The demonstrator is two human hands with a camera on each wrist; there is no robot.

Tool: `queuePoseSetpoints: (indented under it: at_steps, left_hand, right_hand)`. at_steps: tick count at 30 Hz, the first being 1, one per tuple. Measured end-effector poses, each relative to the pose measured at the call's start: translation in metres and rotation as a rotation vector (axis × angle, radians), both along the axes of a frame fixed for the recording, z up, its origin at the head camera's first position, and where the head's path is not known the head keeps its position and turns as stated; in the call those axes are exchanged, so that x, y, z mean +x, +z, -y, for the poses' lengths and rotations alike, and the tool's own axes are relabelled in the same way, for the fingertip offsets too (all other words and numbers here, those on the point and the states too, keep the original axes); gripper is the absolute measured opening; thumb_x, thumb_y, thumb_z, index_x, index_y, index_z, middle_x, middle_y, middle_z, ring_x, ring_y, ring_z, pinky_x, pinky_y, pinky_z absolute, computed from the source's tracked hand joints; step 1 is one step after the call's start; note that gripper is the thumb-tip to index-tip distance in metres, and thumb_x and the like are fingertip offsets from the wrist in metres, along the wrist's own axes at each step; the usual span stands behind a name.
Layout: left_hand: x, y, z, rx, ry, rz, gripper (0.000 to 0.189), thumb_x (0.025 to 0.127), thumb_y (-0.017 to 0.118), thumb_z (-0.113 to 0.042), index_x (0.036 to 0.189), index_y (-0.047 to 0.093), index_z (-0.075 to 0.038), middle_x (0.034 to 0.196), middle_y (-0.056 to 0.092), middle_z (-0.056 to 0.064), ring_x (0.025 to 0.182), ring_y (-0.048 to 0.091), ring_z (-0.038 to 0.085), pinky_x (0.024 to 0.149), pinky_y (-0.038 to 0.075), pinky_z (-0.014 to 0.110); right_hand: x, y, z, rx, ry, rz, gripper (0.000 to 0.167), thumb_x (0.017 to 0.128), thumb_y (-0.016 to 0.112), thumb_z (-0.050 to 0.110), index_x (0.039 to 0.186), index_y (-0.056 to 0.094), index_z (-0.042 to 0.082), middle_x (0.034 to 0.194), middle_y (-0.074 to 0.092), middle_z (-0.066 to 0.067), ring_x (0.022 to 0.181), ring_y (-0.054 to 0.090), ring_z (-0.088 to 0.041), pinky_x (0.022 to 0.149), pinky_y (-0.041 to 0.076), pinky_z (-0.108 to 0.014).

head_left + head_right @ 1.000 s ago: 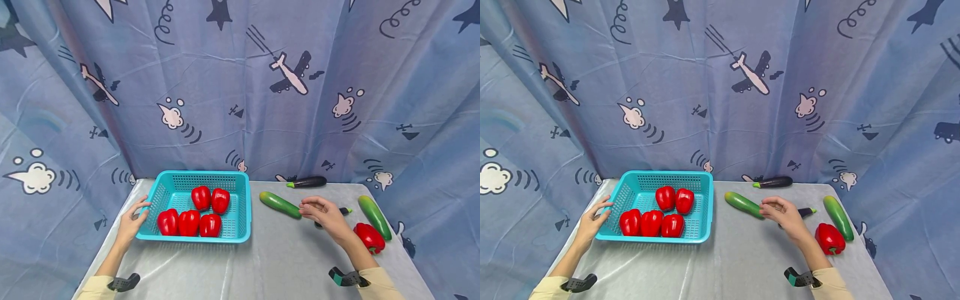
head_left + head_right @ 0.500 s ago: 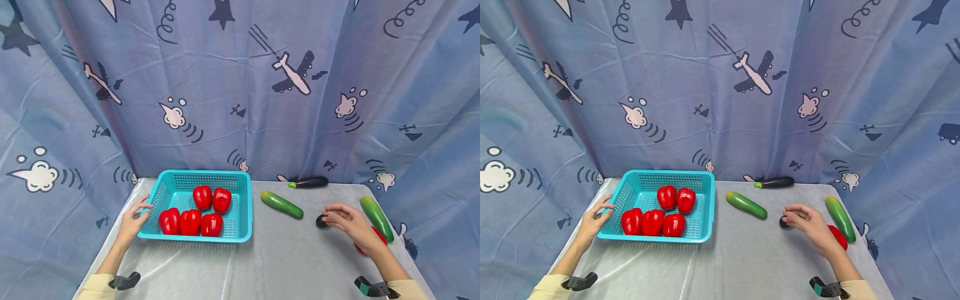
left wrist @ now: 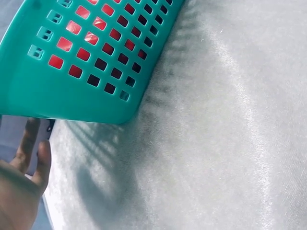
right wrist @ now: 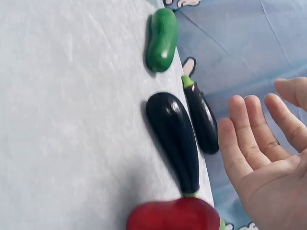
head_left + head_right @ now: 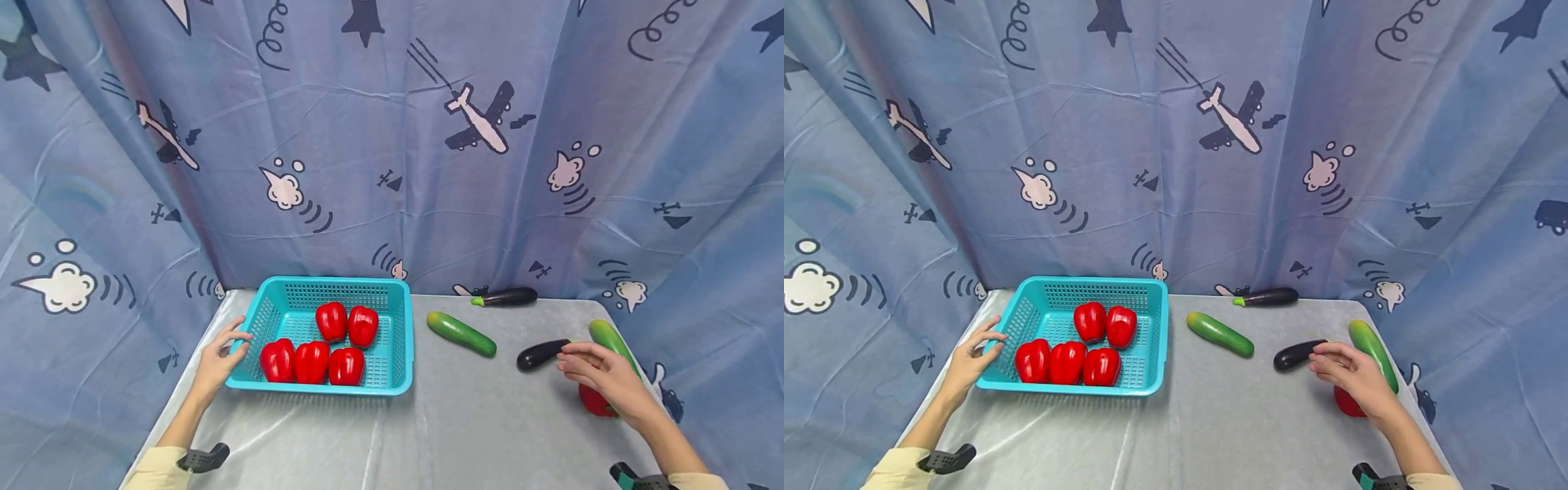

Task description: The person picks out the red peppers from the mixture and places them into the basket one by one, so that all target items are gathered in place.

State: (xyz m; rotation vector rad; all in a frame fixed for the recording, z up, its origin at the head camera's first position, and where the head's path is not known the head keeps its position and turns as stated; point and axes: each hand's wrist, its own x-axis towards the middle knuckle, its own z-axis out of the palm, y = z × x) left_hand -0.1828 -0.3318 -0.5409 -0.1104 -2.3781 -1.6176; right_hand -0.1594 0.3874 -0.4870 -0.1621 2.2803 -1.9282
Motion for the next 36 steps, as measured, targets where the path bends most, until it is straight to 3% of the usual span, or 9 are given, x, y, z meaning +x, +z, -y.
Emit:
queuePoseSetpoints:
  at_steps: [3,10,15,21,26,28,30,33,36]
  left_hand:
    - [0.001,0.000,0.000,-0.018,0.010,0.009,0.016,0.096,0.065,0.003,0.111,0.068,0.006,0.152,0.046,0.016,0.140,0.037,0.019,0.098,0.035,0.023]
    - [0.003,0.003,-0.002,-0.012,0.022,0.020,0.022,0.091,0.061,0.011,0.111,0.068,0.008,0.152,0.045,0.018,0.141,0.036,0.027,0.098,0.038,0.032]
    - [0.001,0.000,-0.002,0.004,0.036,0.029,0.024,0.089,0.059,0.015,0.112,0.067,0.010,0.152,0.044,0.020,0.141,0.036,0.032,0.095,0.039,0.028]
    - [0.000,-0.003,-0.002,0.022,0.029,0.012,0.025,0.090,0.057,0.016,0.113,0.066,0.013,0.152,0.043,0.023,0.140,0.035,0.038,0.091,0.040,0.019]
    - [0.001,0.000,-0.004,0.015,0.038,0.028,0.024,0.091,0.057,0.014,0.113,0.067,0.009,0.153,0.043,0.019,0.141,0.036,0.028,0.090,0.040,0.015]
    - [0.002,0.001,-0.004,0.012,0.042,0.030,0.024,0.092,0.057,0.012,0.112,0.068,0.008,0.153,0.044,0.018,0.141,0.036,0.024,0.091,0.040,0.015]
    - [0.002,0.001,-0.005,0.008,0.041,0.028,0.024,0.092,0.057,0.012,0.112,0.068,0.007,0.153,0.044,0.017,0.140,0.036,0.021,0.091,0.040,0.015]
    - [0.002,0.000,-0.005,0.008,0.045,0.032,0.023,0.093,0.057,0.010,0.113,0.068,0.007,0.153,0.045,0.016,0.140,0.037,0.020,0.091,0.040,0.016]
    - [0.002,0.001,-0.004,-0.002,0.057,0.045,0.024,0.093,0.056,0.009,0.113,0.068,0.006,0.153,0.045,0.015,0.141,0.036,0.023,0.091,0.039,0.016]
  right_hand:
    - [0.001,0.000,-0.010,0.000,-0.005,0.012,0.024,0.105,0.059,0.010,0.126,0.061,-0.001,0.112,0.073,0.000,0.101,0.071,-0.018,0.083,0.057,-0.032]
    - [0.000,0.001,-0.037,0.030,-0.014,0.042,0.021,0.106,0.057,0.011,0.126,0.064,0.010,0.112,0.072,0.005,0.101,0.070,-0.014,0.082,0.056,-0.028]
    - [-0.002,-0.003,-0.055,0.103,-0.060,-0.006,0.020,0.105,0.059,0.011,0.124,0.064,0.013,0.109,0.072,0.009,0.098,0.071,-0.014,0.078,0.056,-0.026]
    - [0.001,-0.006,-0.066,0.240,-0.165,-0.077,0.021,0.101,0.066,0.015,0.122,0.064,0.014,0.104,0.071,0.013,0.092,0.070,-0.006,0.074,0.056,-0.023]
    - [0.007,-0.010,-0.073,0.425,-0.211,-0.059,0.050,0.097,0.073,0.029,0.135,0.055,0.001,0.109,0.061,0.020,0.093,0.058,0.012,0.072,0.051,-0.014]
    - [0.008,-0.013,-0.075,0.475,-0.192,-0.046,0.061,0.096,0.074,0.031,0.140,0.049,-0.004,0.117,0.060,0.010,0.095,0.053,0.015,0.072,0.051,-0.014]
    - [0.009,-0.016,-0.078,0.511,-0.164,-0.025,0.068,0.096,0.073,0.032,0.144,0.043,-0.006,0.128,0.056,-0.006,0.100,0.051,0.010,0.073,0.051,-0.014]
    - [0.010,-0.019,-0.080,0.534,-0.123,0.009,0.074,0.096,0.074,0.031,0.148,0.036,-0.007,0.142,0.042,-0.030,0.114,0.052,-0.016,0.075,0.049,-0.013]
    - [0.011,-0.022,-0.080,0.551,-0.087,0.043,0.080,0.095,0.074,0.032,0.151,0.031,-0.006,0.147,0.033,-0.034,0.123,0.040,-0.043,0.074,0.046,-0.011]
